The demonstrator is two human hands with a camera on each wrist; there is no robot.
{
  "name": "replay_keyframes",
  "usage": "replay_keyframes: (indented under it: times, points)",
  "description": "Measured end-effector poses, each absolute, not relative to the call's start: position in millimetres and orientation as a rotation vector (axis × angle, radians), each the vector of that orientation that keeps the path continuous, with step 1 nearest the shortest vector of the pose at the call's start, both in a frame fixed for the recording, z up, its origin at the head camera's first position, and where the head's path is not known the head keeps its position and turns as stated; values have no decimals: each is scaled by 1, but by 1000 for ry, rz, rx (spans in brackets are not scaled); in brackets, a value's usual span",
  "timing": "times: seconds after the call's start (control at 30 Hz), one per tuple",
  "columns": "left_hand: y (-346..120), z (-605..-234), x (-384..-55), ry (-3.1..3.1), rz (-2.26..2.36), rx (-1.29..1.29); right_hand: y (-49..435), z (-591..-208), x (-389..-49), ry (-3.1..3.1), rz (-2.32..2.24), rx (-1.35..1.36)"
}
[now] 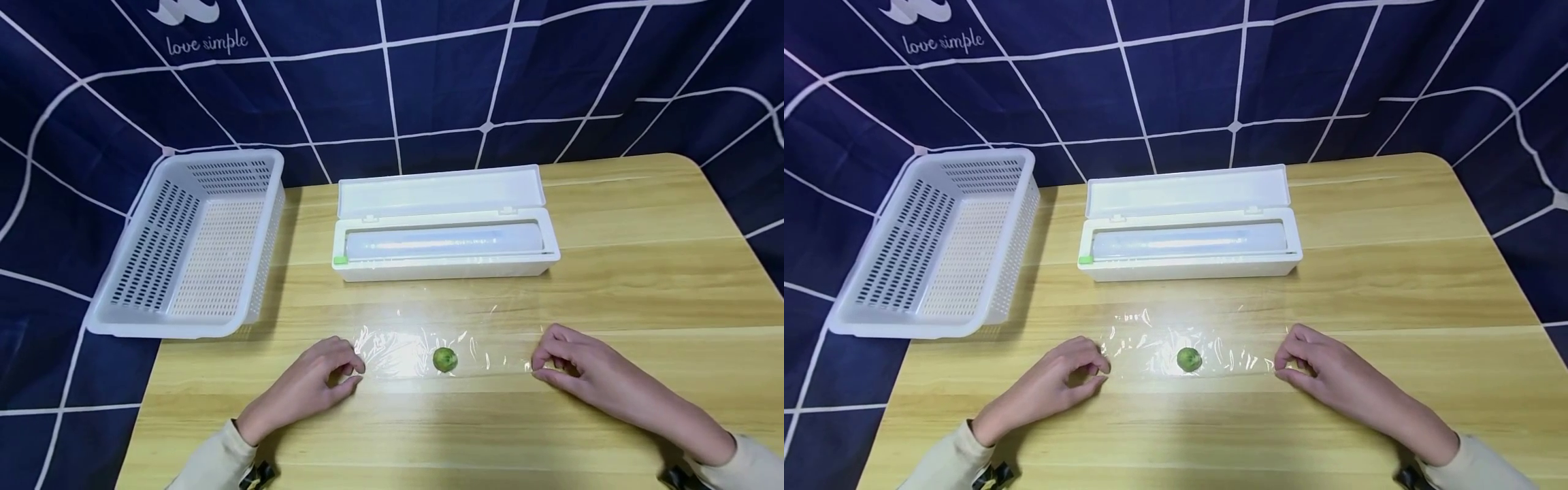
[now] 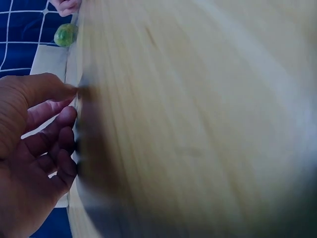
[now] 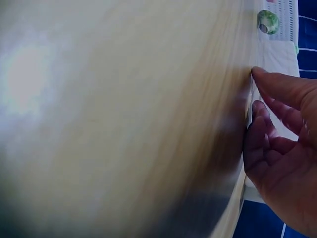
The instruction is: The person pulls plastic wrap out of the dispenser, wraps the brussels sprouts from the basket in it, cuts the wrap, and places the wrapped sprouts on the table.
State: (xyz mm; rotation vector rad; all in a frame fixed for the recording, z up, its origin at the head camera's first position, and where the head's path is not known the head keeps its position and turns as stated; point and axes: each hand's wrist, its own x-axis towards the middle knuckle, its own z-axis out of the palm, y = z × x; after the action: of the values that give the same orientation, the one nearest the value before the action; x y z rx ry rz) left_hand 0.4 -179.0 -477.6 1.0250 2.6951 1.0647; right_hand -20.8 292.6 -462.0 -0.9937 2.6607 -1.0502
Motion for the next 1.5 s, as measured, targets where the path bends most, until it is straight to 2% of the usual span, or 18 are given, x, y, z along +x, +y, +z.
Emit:
replay_keyframes:
  times: [0.6, 1.0, 1.5]
  points:
    - [-182, -472, -3, 2632, 1117, 1031, 297, -455, -23, 2589, -1044, -1123]
    - [-184, -475, -5, 2611, 1186, 941, 302, -456, -33, 2436, -1188, -984]
    - [-177, -472, -10, 2667, 1181, 763, 296, -453, -43, 2514, -1130, -646]
